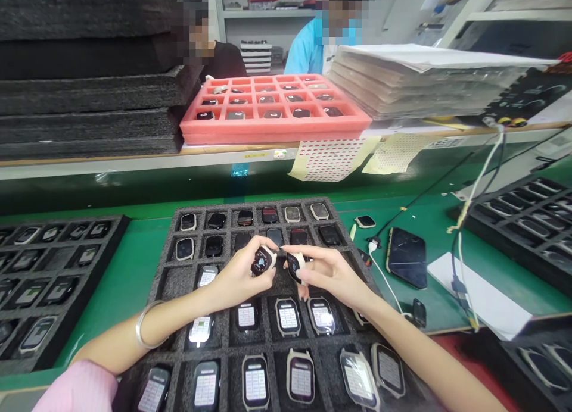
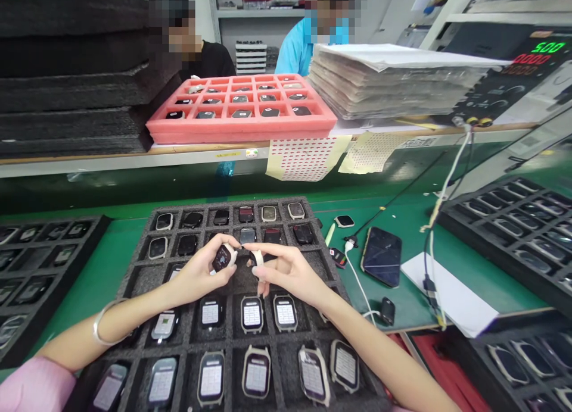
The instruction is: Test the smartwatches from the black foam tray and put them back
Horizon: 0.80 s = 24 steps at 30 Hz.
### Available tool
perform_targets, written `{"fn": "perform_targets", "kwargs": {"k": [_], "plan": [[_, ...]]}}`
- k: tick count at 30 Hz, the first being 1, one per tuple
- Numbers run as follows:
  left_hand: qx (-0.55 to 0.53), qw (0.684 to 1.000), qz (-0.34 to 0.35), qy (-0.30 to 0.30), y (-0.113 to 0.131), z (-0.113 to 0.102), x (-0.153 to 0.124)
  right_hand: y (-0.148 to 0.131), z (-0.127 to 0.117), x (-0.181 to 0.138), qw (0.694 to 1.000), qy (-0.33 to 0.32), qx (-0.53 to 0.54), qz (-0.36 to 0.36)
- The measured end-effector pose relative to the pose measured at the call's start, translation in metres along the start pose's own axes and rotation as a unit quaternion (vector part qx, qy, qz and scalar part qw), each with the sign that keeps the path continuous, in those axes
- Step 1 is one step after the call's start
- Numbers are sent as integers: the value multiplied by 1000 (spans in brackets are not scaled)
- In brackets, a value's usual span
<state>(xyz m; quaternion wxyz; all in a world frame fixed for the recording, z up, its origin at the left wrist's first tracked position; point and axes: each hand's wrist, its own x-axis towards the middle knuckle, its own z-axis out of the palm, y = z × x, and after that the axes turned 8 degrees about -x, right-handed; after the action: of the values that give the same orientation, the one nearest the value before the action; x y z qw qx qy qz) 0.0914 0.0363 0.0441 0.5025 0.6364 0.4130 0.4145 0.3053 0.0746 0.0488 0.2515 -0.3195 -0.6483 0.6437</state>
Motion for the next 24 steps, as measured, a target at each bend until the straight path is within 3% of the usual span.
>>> {"fn": "perform_targets", "kwargs": {"k": [24], "plan": [[36,999,-4,-13,0,-1,0,-2,1,0,1000,-1,-1,-2]]}}
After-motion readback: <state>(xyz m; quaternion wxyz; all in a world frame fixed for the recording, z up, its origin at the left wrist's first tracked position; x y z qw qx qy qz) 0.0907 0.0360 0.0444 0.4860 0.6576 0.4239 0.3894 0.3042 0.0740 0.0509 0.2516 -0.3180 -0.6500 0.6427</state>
